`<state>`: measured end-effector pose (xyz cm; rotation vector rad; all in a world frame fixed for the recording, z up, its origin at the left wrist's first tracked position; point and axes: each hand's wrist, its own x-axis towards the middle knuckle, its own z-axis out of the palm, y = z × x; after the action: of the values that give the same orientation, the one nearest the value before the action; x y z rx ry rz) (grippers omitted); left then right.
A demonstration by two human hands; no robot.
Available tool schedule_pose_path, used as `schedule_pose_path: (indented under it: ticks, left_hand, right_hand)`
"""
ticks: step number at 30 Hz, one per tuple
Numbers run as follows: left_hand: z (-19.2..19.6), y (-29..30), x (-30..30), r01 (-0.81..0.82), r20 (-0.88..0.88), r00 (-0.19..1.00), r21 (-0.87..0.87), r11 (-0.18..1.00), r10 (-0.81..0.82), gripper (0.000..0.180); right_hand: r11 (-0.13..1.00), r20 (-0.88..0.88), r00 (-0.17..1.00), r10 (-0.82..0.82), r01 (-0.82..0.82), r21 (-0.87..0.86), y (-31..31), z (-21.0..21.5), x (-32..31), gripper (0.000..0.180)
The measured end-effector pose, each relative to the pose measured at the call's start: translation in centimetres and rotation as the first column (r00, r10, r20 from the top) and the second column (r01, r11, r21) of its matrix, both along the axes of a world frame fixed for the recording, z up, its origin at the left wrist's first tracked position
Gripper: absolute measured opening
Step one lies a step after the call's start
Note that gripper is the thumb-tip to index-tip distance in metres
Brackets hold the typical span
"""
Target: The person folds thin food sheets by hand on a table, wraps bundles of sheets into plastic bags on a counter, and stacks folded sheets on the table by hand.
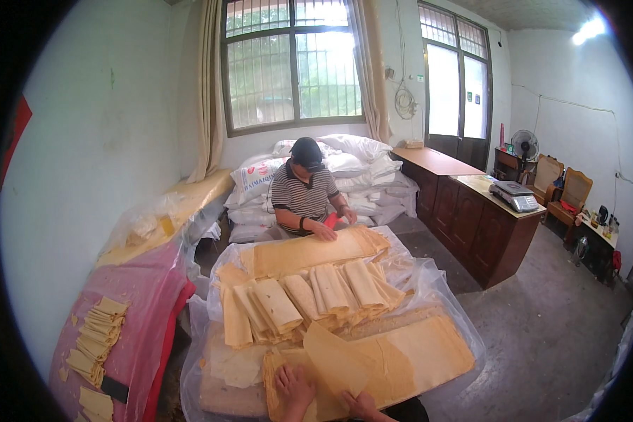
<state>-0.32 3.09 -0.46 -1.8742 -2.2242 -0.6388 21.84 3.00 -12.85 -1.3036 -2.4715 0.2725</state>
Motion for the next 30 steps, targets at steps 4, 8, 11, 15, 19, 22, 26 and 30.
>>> schedule_pose_path:
  ticks: [4,8,11,15,19,22,26,30]
  left_hand:
    - [0.2,-0.3,-0.1,0.003,-0.053,0.999,0.011,1.000,-0.002,0.071]
    - [1.7,-0.5,0.2,0.010,0.003,1.000,-0.012,1.000,-0.010,0.070]
    - [3.8,-0.8,1.0,-0.001,0.120,0.993,-0.090,0.996,0.011,0.069]
    - [5.8,-0.7,1.5,0.009,0.155,0.988,-0.145,0.989,0.014,0.069]
    - [4.2,-1.7,1.1,0.016,0.104,0.995,-0.194,0.981,0.004,0.069]
    - [2.0,-1.0,0.3,0.023,0.043,0.999,-0.032,0.999,-0.022,0.066]
    - [0.2,-0.3,0.1,0.009,0.012,1.000,-0.039,0.999,-0.009,0.067]
    - [0.1,-0.2,0.2,-0.011,0.036,0.999,-0.052,0.999,0.013,0.067]
  right_hand:
    - [0.878,0.000,0.992,-0.126,0.111,-0.466,0.9,-0.3,-0.2,0.089]
    - [0.965,0.037,0.986,-0.161,0.165,-0.202,0.0,0.5,-0.5,0.073]
    - [0.908,-0.429,0.836,-0.341,0.175,-0.381,-0.9,0.7,-0.4,0.071]
    - [0.984,-0.188,0.967,-0.172,0.160,-0.074,-0.3,1.3,-0.8,0.073]
    - [0.675,-0.233,0.870,-0.435,0.143,-0.724,-0.1,3.9,-0.4,0.088]
    - [0.738,-0.299,0.864,-0.404,0.115,-0.665,-1.5,6.6,-0.3,0.064]
    - [0.842,-0.446,0.784,-0.433,0.174,-0.511,-2.4,8.7,-0.9,0.039]
    - [0.885,-0.464,0.807,-0.366,0.147,-0.442,-2.1,9.2,-0.7,0.041]
